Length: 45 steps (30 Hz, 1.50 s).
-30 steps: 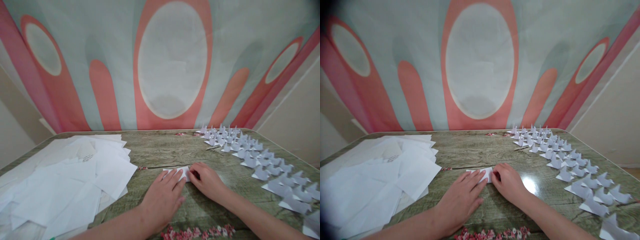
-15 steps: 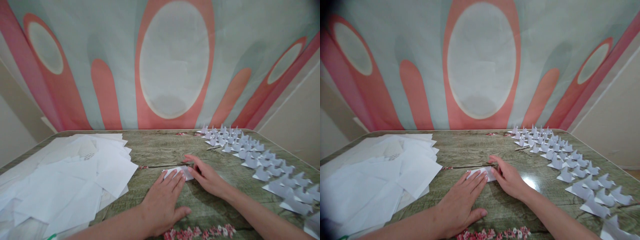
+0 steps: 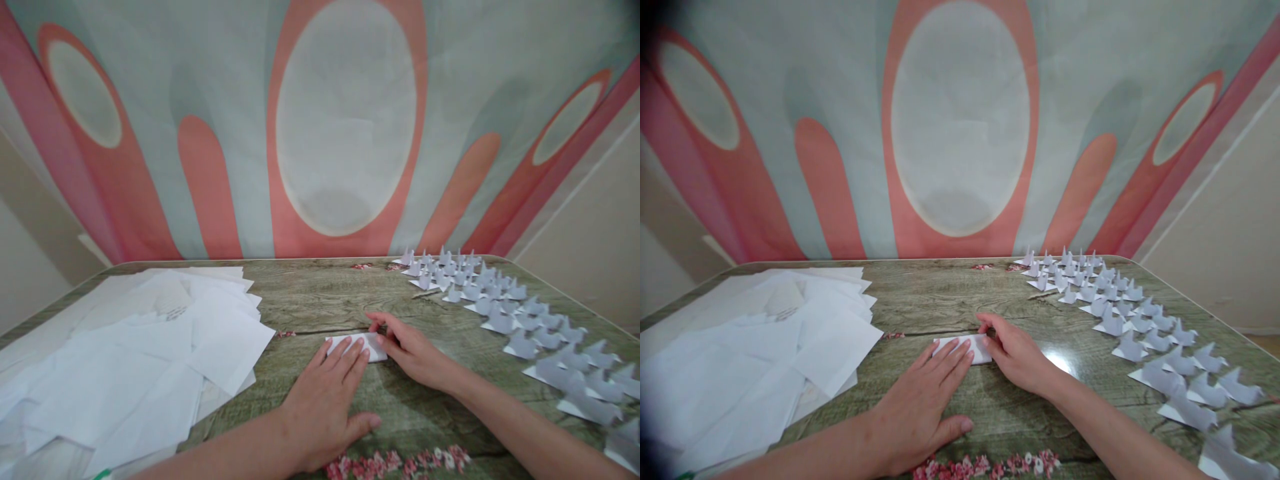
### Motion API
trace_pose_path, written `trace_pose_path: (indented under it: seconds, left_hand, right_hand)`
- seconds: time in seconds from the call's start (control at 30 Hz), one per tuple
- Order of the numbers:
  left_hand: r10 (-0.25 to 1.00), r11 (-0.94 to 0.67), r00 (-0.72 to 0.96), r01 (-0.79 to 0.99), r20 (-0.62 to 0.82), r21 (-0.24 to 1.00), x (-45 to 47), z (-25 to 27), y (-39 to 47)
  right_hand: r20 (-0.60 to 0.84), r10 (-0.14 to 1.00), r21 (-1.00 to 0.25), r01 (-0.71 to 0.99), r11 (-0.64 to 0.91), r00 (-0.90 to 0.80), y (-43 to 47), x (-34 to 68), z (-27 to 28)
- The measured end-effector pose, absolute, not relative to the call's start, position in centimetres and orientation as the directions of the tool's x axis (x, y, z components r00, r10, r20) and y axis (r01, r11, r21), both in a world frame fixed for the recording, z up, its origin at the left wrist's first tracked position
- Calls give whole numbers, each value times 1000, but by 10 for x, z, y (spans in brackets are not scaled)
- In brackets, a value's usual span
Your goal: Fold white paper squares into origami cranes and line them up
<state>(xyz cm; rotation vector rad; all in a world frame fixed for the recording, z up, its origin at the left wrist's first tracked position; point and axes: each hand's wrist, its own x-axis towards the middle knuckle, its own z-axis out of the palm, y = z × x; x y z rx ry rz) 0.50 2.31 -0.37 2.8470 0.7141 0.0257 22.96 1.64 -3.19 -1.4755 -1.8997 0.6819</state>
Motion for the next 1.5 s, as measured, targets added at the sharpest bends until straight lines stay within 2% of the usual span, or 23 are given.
trace_pose_path:
  seconds: [0.7,1.5]
  left_hand:
    - [476,-837,877,476,-67,269,4,-1,23]
    - [476,-844,880,459,-8,277,3,-2,24]
  right_hand:
    - [170,967,-687,682,253,-187,14,228,-28]
    - [242,946,-665,673,323,-215,5,227,-23]
